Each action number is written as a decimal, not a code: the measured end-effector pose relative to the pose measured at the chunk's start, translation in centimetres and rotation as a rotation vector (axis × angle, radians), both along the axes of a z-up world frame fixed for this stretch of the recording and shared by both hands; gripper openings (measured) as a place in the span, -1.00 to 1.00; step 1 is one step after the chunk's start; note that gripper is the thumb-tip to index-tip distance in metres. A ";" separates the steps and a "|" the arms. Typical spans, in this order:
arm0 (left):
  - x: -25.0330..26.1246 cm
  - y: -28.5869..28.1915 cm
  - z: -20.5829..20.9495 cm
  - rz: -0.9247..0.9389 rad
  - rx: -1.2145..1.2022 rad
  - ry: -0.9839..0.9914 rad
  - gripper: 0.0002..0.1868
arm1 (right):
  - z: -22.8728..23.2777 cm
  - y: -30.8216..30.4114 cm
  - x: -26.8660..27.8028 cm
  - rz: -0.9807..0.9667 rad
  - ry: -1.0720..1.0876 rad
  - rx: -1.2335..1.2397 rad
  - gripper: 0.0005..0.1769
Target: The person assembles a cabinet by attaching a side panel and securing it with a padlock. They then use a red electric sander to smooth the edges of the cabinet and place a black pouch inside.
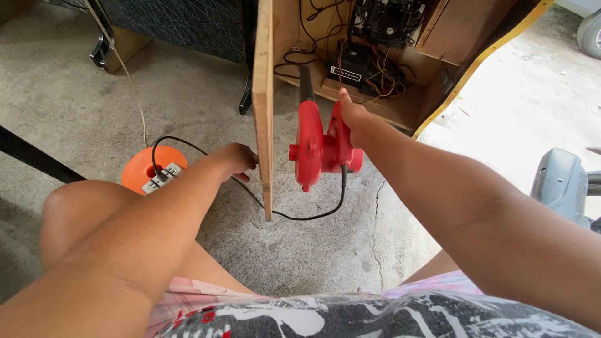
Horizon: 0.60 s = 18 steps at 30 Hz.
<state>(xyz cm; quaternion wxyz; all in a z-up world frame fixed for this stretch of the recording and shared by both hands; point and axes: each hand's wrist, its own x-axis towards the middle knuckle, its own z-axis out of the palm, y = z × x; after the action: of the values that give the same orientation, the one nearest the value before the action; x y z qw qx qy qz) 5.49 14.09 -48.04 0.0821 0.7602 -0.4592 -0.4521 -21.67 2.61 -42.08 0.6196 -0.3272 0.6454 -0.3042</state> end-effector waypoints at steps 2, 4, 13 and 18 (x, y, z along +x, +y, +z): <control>0.0 1.0 1.4 -0.022 0.032 -0.069 -0.59 | 0.8 0.5 -0.2 -0.021 -0.022 0.078 -0.34; 0.2 1.2 2.6 -0.045 0.053 -0.072 -0.57 | 1.0 1.2 -0.5 -0.020 -0.120 0.099 -0.41; -2.4 2.6 6.7 0.374 -0.439 0.019 -0.68 | -0.2 2.6 -1.8 0.040 -0.261 0.014 -0.42; -8.8 4.7 17.2 0.285 -1.743 0.078 -0.85 | -0.1 3.7 -2.3 0.001 -0.255 0.019 -0.38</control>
<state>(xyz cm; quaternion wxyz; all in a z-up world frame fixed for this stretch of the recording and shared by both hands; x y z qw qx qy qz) -3.35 18.83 -30.81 0.7036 0.4614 -0.5383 0.0477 -23.95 6.33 -42.21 0.6998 -0.2802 0.5640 -0.3371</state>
